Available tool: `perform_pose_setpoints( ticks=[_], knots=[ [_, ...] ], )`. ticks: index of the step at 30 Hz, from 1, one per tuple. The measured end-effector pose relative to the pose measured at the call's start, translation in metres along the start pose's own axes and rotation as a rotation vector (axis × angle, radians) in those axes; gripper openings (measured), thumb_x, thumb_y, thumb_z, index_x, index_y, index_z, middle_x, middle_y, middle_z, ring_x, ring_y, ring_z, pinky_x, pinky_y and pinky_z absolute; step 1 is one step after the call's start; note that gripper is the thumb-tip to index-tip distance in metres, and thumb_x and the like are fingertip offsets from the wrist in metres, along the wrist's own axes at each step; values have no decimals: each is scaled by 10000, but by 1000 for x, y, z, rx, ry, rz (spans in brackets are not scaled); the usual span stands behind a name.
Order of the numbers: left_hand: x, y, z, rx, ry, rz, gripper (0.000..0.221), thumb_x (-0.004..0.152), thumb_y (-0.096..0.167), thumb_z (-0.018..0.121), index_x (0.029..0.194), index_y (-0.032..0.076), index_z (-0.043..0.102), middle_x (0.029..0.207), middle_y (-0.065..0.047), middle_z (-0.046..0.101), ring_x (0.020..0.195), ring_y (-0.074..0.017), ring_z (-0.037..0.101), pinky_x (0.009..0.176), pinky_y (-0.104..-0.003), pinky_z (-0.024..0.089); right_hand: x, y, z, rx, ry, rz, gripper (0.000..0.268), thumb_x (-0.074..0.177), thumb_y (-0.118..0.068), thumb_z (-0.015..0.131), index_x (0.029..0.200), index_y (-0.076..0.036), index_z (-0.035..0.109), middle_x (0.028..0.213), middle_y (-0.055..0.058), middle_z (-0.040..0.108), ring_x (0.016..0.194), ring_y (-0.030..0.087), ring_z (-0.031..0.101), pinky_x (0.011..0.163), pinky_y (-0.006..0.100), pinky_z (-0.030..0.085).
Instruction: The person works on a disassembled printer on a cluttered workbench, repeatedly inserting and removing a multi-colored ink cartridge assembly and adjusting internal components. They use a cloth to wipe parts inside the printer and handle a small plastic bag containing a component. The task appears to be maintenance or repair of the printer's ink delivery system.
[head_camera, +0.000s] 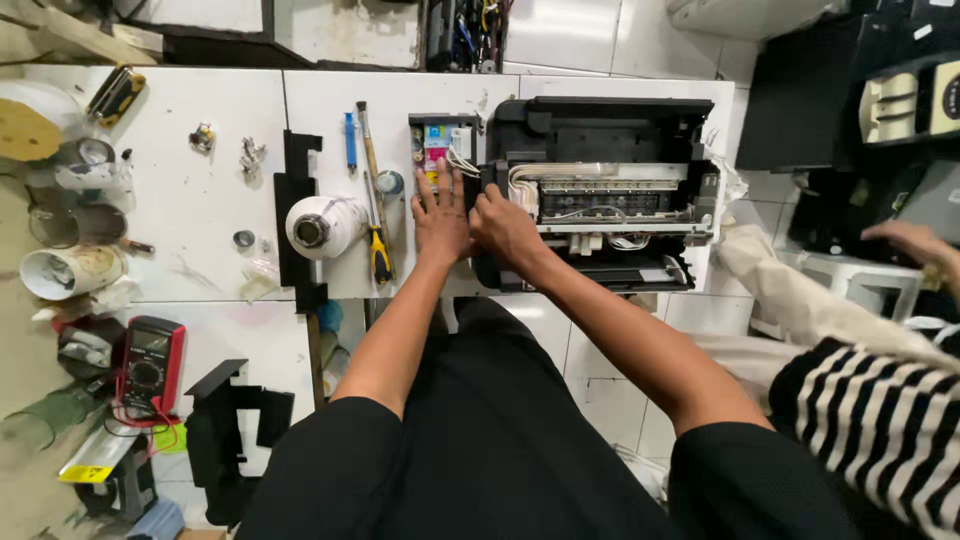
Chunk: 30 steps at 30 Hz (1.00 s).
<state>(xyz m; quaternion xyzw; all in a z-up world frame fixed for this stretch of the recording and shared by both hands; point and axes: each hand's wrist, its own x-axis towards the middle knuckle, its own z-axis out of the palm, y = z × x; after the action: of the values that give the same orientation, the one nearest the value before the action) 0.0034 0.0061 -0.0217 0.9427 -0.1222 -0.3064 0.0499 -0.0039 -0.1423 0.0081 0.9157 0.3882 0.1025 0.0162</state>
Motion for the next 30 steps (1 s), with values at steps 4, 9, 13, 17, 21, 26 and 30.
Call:
perform_pose_setpoints(
  ticks=[4,9,13,17,21,26,30],
  knots=[
    [12,-5,16,0,41,22,1252,864,416,830,1769,88,29,1821,-219,-116,1612,-591,-83,1258,-682,169,-11,-25,-20,-42,-25,-76,200,813,-19,634,633,-94,593,577,148,532,615,330,501,779,491,479],
    [-10,-1,-11,-4,35,29,1254,853,340,803,1767,81,-15,1803,-217,-189,1589,-621,-130,1246,-691,154,-31,-65,-49,-22,-101,137,212,946,0,662,743,-64,666,691,105,624,727,283,610,886,414,529],
    [-6,-2,-7,9,22,38,1281,828,324,822,1764,74,-17,1798,-226,-195,1586,-627,-133,1244,-697,166,-55,-81,-42,155,-83,288,96,954,2,700,861,3,722,815,163,687,862,331,676,913,387,558],
    [-8,-2,-8,24,11,35,1367,789,358,874,1762,68,-41,1791,-236,-210,1579,-633,-134,1236,-696,166,-75,-84,-42,357,-71,409,85,945,-7,679,927,-28,759,904,140,745,951,319,708,921,362,588],
    [-2,0,-3,32,3,20,1414,771,414,911,1760,62,-36,1790,-242,-211,1577,-635,-141,1240,-705,160,-79,-53,-58,617,68,684,156,1019,-90,685,953,-128,822,967,36,795,976,223,747,912,291,598],
    [-9,4,-18,82,19,-8,1421,768,461,911,1761,62,-24,1801,-237,-179,1588,-621,-116,1237,-688,167,-71,3,-29,548,223,652,129,958,-14,716,951,-95,817,937,91,783,928,298,739,856,376,612],
    [-9,9,-16,94,-8,-33,1397,787,465,888,1765,70,-29,1804,-232,-183,1592,-612,-120,1225,-689,167,-77,-8,-9,391,194,454,162,922,28,667,929,-69,796,929,132,776,913,297,710,851,349,607]
  ],
)
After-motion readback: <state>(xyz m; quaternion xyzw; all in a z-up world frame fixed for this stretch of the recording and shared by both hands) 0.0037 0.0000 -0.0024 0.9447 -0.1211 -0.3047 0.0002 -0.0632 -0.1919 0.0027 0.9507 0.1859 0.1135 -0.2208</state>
